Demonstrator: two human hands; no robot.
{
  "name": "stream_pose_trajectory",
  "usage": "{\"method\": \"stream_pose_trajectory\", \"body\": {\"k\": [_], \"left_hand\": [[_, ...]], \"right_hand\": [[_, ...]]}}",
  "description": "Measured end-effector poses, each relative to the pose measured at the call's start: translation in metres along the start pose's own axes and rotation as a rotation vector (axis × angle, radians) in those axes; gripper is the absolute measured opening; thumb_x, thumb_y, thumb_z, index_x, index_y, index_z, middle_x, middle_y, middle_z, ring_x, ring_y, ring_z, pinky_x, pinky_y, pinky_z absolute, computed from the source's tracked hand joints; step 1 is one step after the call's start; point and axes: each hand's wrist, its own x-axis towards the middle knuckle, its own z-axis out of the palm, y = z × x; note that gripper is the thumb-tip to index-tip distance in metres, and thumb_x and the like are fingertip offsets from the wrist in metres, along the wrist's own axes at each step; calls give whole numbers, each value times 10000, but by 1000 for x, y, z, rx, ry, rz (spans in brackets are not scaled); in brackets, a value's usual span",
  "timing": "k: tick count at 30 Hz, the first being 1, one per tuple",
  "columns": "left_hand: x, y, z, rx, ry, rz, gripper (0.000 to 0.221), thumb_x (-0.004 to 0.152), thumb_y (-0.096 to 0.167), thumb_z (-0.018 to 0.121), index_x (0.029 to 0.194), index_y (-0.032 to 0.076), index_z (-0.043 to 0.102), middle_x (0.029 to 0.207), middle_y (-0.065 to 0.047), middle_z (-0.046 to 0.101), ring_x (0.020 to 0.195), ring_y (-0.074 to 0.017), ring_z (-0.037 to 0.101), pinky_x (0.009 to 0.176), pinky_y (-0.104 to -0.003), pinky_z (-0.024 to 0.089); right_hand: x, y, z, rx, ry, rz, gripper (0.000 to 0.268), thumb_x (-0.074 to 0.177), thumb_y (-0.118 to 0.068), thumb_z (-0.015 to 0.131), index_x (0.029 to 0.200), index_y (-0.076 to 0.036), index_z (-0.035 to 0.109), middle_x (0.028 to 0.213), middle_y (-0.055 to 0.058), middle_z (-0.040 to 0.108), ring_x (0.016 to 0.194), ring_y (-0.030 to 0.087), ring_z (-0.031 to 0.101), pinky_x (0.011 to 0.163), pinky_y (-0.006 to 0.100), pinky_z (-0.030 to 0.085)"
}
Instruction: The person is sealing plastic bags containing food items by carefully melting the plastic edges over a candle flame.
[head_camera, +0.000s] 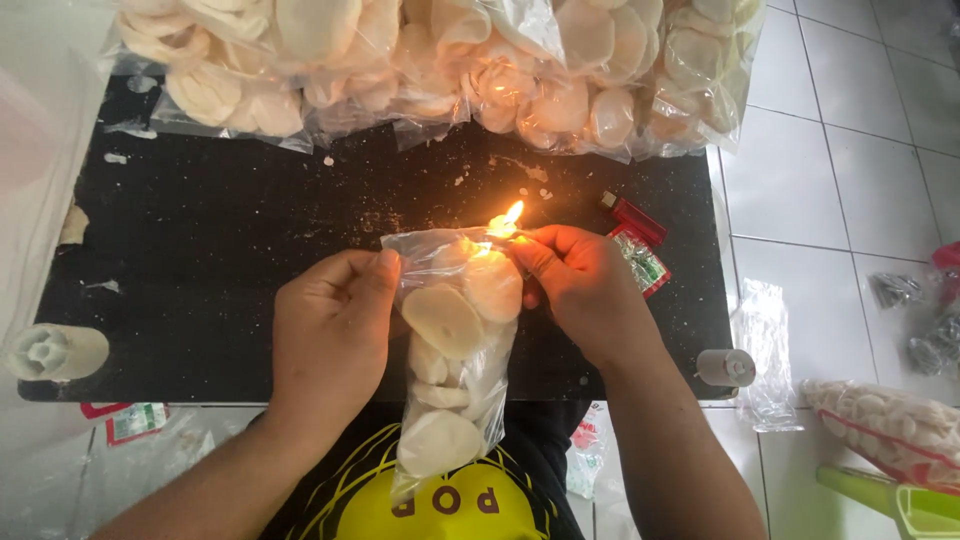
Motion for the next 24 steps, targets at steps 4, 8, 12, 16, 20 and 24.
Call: {"method": "stream_pose_trajectory", "body": {"k": [4, 8, 12, 16, 20, 24], "left_hand": [[-6, 1, -2, 13, 14, 40, 352, 996, 184, 609, 793, -67, 750, 521, -185, 571, 546, -222, 610, 446, -371, 550], [-14, 8, -3, 52, -10, 101, 229, 998, 139, 630, 851, -13, 718, 614, 7, 559, 508, -53, 393, 441, -218, 324], [-26, 9, -5, 125, 7, 224, 229, 963, 175, 633, 934, -15, 757, 637, -13, 633, 517, -56, 430, 442, -211, 368], [-38, 5, -12, 24, -147, 212, 209, 972, 173, 618, 982, 14, 752, 559, 9, 602, 372, -31, 406, 316, -200, 325], [-49, 4, -13, 35, -202, 302, 168, 949, 142, 636, 898, 18, 737, 573, 34, 572, 450, -35, 397, 387, -207, 332], [-54, 2, -16, -28, -255, 427, 133, 958, 99, 621, 900, 14, 705, 563, 42, 555, 437, -28, 366, 383, -207, 299]], "right_hand": [[6, -1, -1, -64, 0, -23, 281, 1002, -223, 679, 896, 19, 776, 513, 141, 612, 373, 134, 454, 372, 221, 393], [1, -15, -7, -57, -59, 122, 214, 963, -137, 669, 846, 20, 754, 690, 60, 660, 588, 126, 567, 558, 245, 454], [-17, -21, -18, -11, -41, 199, 248, 908, -168, 616, 747, -1, 704, 601, 91, 614, 541, 155, 491, 487, 270, 350], [-44, 17, -35, 237, -39, 44, 231, 875, -60, 637, 1018, 61, 771, 736, 118, 668, 583, 160, 516, 506, 252, 409], [-74, 26, -41, 241, -139, -323, 74, 948, -15, 640, 897, 31, 668, 904, 92, 696, 691, 138, 552, 614, 247, 477], [-92, 20, -38, 142, -46, -428, 35, 933, 5, 665, 903, 13, 649, 929, 86, 693, 755, 132, 557, 682, 241, 481]]}}
